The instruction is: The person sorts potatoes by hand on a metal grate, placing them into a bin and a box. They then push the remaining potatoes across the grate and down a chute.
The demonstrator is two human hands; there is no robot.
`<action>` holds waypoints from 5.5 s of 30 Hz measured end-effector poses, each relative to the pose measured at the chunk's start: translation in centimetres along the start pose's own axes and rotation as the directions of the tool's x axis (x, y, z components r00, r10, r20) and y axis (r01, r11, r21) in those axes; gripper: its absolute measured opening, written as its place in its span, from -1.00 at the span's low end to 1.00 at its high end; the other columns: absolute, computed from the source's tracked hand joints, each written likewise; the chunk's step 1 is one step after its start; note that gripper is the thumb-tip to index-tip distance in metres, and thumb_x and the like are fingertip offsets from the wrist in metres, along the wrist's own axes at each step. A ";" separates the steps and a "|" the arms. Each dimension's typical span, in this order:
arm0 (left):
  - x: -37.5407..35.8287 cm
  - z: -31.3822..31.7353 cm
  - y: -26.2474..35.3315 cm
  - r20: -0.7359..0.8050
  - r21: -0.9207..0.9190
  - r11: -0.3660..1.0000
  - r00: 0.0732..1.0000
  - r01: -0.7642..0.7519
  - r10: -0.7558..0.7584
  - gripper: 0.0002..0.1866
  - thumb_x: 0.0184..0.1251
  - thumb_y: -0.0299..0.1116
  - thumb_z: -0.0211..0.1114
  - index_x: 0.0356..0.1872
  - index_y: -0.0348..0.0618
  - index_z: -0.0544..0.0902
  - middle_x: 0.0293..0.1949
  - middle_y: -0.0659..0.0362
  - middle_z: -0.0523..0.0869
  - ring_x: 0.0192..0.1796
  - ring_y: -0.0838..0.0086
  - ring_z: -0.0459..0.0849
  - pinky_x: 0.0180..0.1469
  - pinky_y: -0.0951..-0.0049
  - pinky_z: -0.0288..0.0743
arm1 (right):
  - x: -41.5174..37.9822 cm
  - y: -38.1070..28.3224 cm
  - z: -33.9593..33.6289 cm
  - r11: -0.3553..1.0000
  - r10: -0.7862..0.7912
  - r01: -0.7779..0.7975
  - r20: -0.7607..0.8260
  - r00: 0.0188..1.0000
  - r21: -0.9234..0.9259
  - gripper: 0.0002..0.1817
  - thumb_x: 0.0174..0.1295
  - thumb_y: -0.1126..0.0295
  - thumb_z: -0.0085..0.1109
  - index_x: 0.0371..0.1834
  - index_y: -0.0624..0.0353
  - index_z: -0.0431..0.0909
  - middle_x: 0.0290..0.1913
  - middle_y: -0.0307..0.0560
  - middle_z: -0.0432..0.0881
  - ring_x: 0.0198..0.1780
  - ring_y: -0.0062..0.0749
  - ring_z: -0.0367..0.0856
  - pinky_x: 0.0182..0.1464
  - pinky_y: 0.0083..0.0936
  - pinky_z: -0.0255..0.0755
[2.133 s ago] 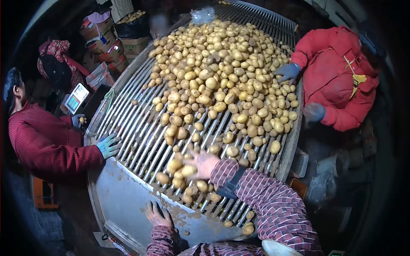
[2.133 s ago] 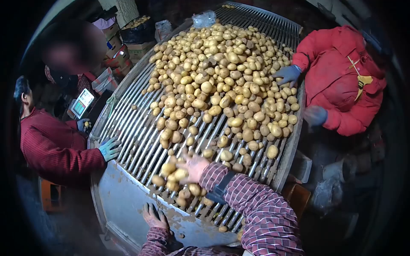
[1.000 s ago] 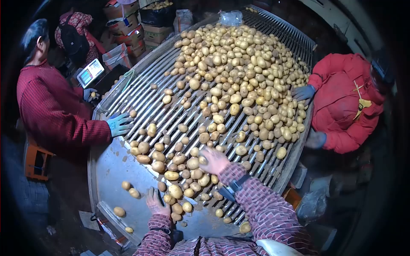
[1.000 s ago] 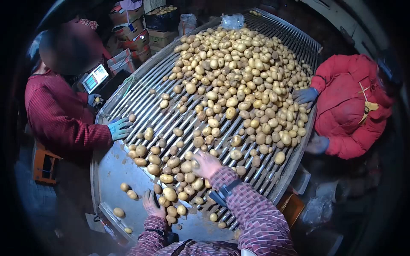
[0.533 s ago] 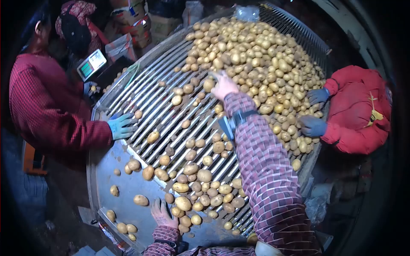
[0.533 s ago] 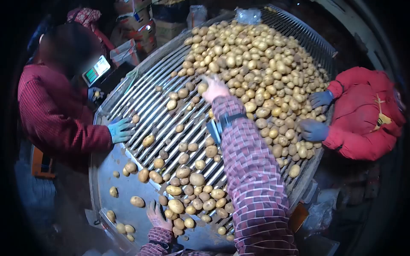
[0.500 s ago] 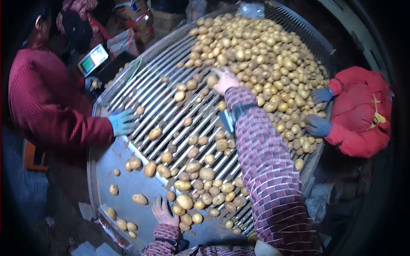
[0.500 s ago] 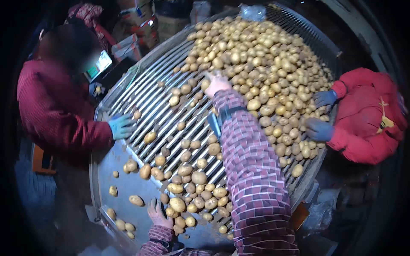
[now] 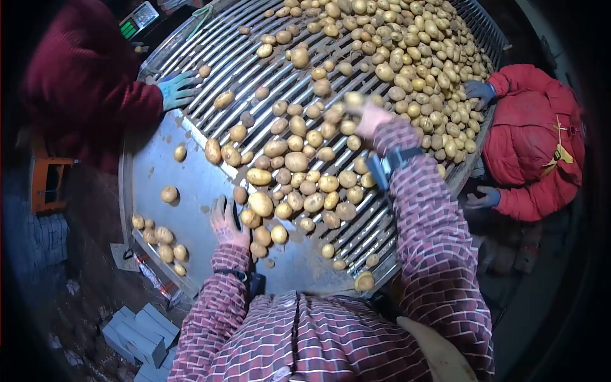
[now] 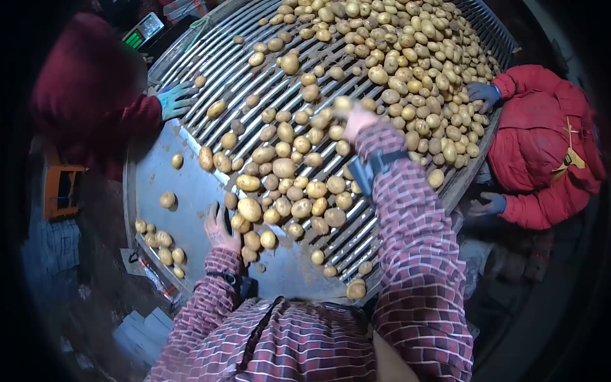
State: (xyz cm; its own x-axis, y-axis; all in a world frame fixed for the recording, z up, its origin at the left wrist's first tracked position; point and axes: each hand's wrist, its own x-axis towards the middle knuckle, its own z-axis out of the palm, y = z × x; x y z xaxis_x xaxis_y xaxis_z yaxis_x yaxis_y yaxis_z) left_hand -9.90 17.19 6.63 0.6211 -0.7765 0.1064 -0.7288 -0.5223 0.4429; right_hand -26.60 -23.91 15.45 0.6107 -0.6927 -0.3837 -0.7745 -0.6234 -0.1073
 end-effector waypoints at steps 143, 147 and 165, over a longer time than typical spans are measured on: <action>2.1 -1.3 -1.4 -0.183 0.416 0.861 0.954 0.294 -0.238 -0.40 0.00 -0.29 0.46 0.13 -0.14 0.49 0.28 0.02 0.39 0.31 0.00 0.29 0.37 0.01 0.17 | -5.2 20.3 1.6 0.911 0.294 -0.111 -0.439 0.849 0.397 -0.48 0.20 0.02 0.21 0.25 -0.19 0.52 0.19 0.22 0.48 0.25 0.10 0.42 0.30 -0.18 0.31; 2.4 -1.5 -0.9 -0.191 0.408 0.863 0.952 0.297 -0.237 -0.44 0.08 -0.19 0.42 0.11 -0.14 0.52 0.25 0.00 0.43 0.30 -0.01 0.32 0.35 0.02 0.20 | -9.0 9.3 1.0 0.948 0.100 -0.042 -0.168 0.981 0.316 -0.37 0.21 -0.15 0.16 0.37 -0.38 0.37 0.35 0.25 0.29 0.35 0.23 0.28 0.44 -0.15 0.15; 20.4 6.1 26.4 0.466 0.019 0.807 0.719 -0.590 0.515 -0.54 0.21 0.06 0.25 0.17 0.42 0.57 0.36 0.26 0.39 0.40 -0.04 0.25 0.31 -0.18 0.18 | -15.7 12.4 4.5 0.848 0.300 -0.046 -0.407 0.863 0.528 -0.44 0.11 0.05 0.34 0.16 0.03 0.57 0.14 0.13 0.55 0.20 -0.03 0.48 0.28 -0.21 0.34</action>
State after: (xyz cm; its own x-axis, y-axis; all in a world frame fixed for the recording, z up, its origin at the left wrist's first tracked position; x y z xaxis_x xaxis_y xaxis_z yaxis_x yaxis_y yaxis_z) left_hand -18.20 -14.61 15.02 -0.0630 -0.9919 -0.1104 -0.9602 0.0300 0.2778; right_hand -46.52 -19.09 16.02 0.3620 -0.9321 0.0095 -0.7718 -0.3055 -0.5576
